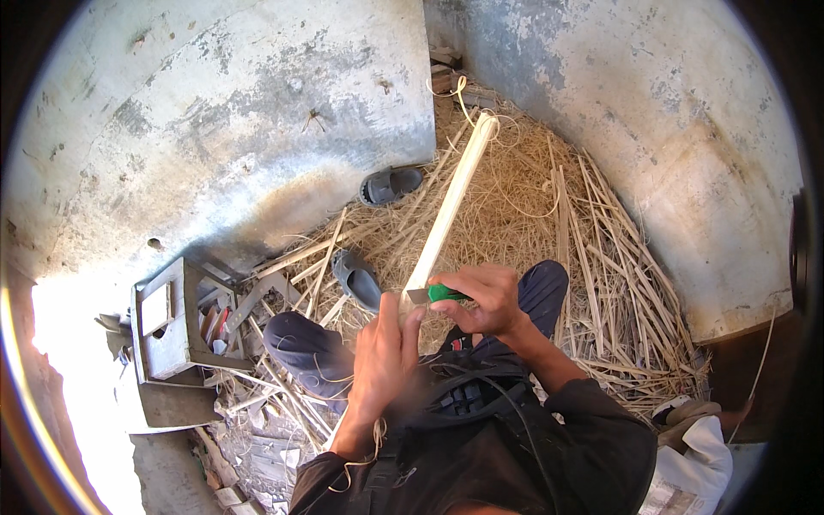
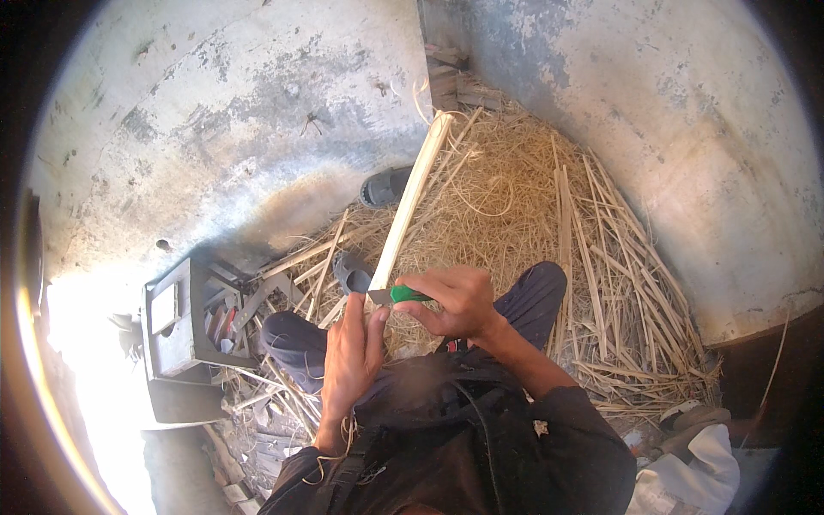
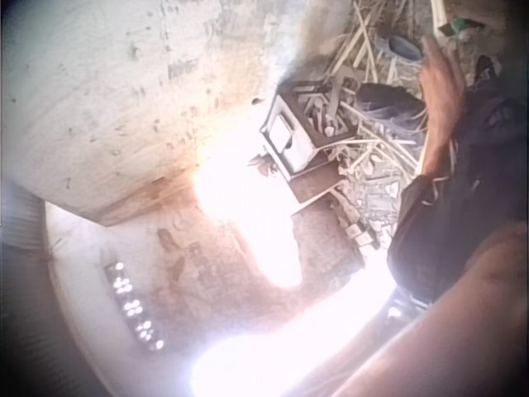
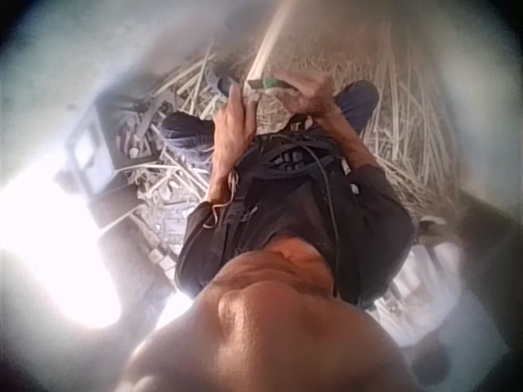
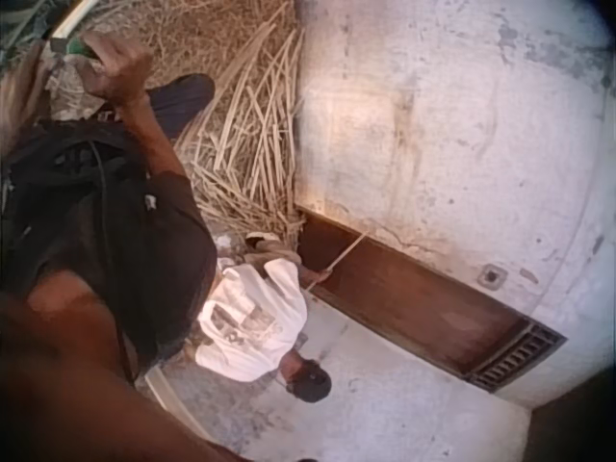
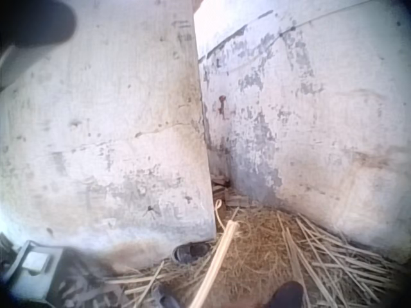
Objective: The person sits on a floor covered with straw and peels a long, thin bamboo stick using a green utility knife. They hold the stick with their left hand and scrape the outer layer with the knife in their right hand, creating long, thin shavings that fall to the ground.
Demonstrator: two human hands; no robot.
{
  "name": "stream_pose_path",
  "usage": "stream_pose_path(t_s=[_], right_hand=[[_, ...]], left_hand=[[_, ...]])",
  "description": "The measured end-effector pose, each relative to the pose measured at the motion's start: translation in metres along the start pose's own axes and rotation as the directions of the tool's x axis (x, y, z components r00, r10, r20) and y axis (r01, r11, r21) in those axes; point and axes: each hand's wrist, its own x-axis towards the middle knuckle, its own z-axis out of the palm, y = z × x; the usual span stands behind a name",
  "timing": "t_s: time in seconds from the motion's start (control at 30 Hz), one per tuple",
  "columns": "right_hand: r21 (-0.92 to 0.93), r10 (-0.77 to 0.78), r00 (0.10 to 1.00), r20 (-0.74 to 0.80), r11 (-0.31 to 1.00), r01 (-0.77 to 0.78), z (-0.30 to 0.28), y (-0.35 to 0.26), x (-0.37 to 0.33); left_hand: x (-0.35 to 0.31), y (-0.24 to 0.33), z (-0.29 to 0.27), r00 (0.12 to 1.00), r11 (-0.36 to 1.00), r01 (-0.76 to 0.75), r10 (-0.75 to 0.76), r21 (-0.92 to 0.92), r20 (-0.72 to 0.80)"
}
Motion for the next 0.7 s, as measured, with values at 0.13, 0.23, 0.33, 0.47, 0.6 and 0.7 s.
stream_pose_path(t_s=[0.13,0.23,0.33,0.47,0.6,0.7], right_hand=[[-0.07,-0.048,0.999,-0.017,0.996,0.047,-0.003,0.0,0.005],[-0.107,-0.053,0.998,-0.035,0.993,0.049,-0.004,0.004,0.003],[-0.138,-0.058,0.998,-0.032,0.989,0.053,-0.007,0.005,0.004],[-0.169,-0.051,0.998,0.025,0.984,0.055,-0.013,0.004,0.004],[-0.074,0.018,0.994,-0.107,0.997,-0.026,-0.014,0.024,0.005],[-0.075,0.138,0.979,-0.147,0.986,-0.15,-0.022,0.032,0.015]], left_hand=[[-0.002,0.0,0.0,1.0,0.999,0.032,-0.032,0.009,0.001],[-0.003,-0.001,0.0,0.999,0.999,0.033,-0.033,0.023,0.005],[-0.004,-0.002,0.001,0.999,0.999,0.033,-0.033,0.04,0.01],[-0.005,-0.001,0.001,0.997,0.997,0.067,-0.069,0.039,0.032],[-0.012,-0.008,0.004,0.997,0.995,0.061,-0.065,0.075,0.052],[-0.018,-0.017,0.006,0.994,0.995,0.085,-0.089,0.061,0.065]])
